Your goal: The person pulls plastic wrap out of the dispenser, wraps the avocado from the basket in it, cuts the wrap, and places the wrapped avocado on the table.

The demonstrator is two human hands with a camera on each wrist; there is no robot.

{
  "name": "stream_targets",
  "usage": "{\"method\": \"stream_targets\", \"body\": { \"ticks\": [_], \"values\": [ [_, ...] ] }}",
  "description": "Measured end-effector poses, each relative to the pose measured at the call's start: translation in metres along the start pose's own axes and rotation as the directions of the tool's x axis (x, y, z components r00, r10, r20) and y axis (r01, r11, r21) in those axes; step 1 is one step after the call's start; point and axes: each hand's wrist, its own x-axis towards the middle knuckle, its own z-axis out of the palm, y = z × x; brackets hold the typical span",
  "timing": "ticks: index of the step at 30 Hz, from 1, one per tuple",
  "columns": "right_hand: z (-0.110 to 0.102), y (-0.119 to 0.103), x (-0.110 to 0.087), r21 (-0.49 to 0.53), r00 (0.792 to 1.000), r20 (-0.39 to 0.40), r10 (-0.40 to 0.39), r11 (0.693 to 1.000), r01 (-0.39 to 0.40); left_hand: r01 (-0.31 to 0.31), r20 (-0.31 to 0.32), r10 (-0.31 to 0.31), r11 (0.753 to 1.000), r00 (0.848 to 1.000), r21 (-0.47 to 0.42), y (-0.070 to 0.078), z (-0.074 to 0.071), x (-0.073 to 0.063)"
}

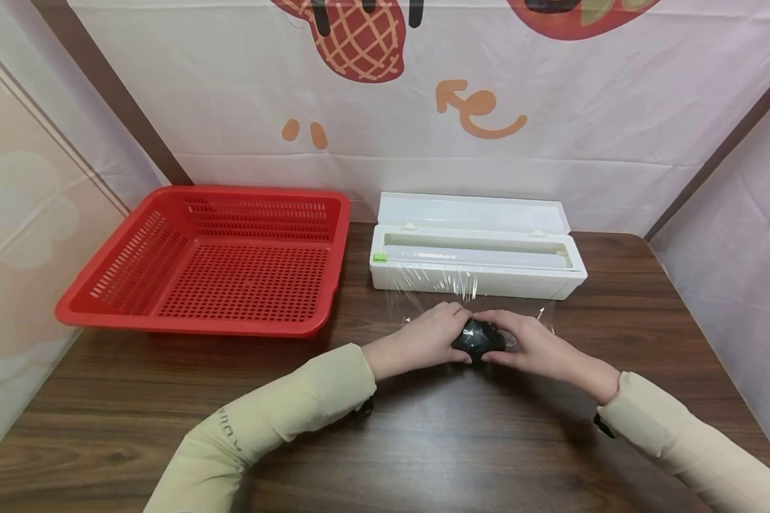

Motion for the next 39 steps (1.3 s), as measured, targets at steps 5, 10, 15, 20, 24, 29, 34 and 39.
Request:
{"method": "stream_targets", "body": {
  "ticks": [5, 10, 15, 20, 24, 29, 34, 39],
  "values": [
    [0.000, 0.002, 0.000, -0.011, 1.000, -0.013, -0.016, 1.000, 0.016, 0.013, 0.029, -0.013, 1.000, 1.000, -0.018, -0.002, -0.003, 0.004],
    [0.001, 0.002, 0.001, -0.034, 1.000, -0.024, -0.013, 0.999, 0.012, 0.037, 0.057, -0.034, 0.998, 0.998, -0.054, -0.006, -0.003, 0.008],
    [0.001, 0.000, 0.003, -0.057, 0.999, -0.039, -0.005, 0.998, 0.003, 0.069, 0.069, -0.062, 0.993, 0.996, -0.095, -0.010, -0.003, 0.012],
    [0.001, -0.002, 0.005, -0.073, 0.997, -0.069, -0.029, 0.997, 0.024, 0.107, 0.086, -0.094, 0.982, 0.992, -0.157, -0.013, -0.003, 0.016],
    [0.003, -0.002, 0.006, -0.077, 0.994, -0.092, -0.053, 0.996, 0.046, 0.116, 0.100, -0.099, 0.977, 0.990, -0.179, -0.015, -0.004, 0.020],
    [0.007, -0.001, 0.007, -0.082, 0.989, -0.129, -0.077, 0.994, 0.067, 0.110, 0.102, -0.091, 0.975, 0.991, -0.193, -0.017, -0.005, 0.022],
    [0.006, 0.001, 0.007, -0.081, 0.989, -0.129, -0.071, 0.995, 0.060, 0.124, 0.091, -0.109, 0.977, 0.990, -0.175, -0.016, -0.007, 0.021],
    [0.004, 0.003, 0.008, -0.071, 0.993, -0.107, -0.052, 0.996, 0.045, 0.081, 0.008, -0.081, 0.991, 0.997, -0.106, -0.012, -0.012, 0.017]
  ]
}}
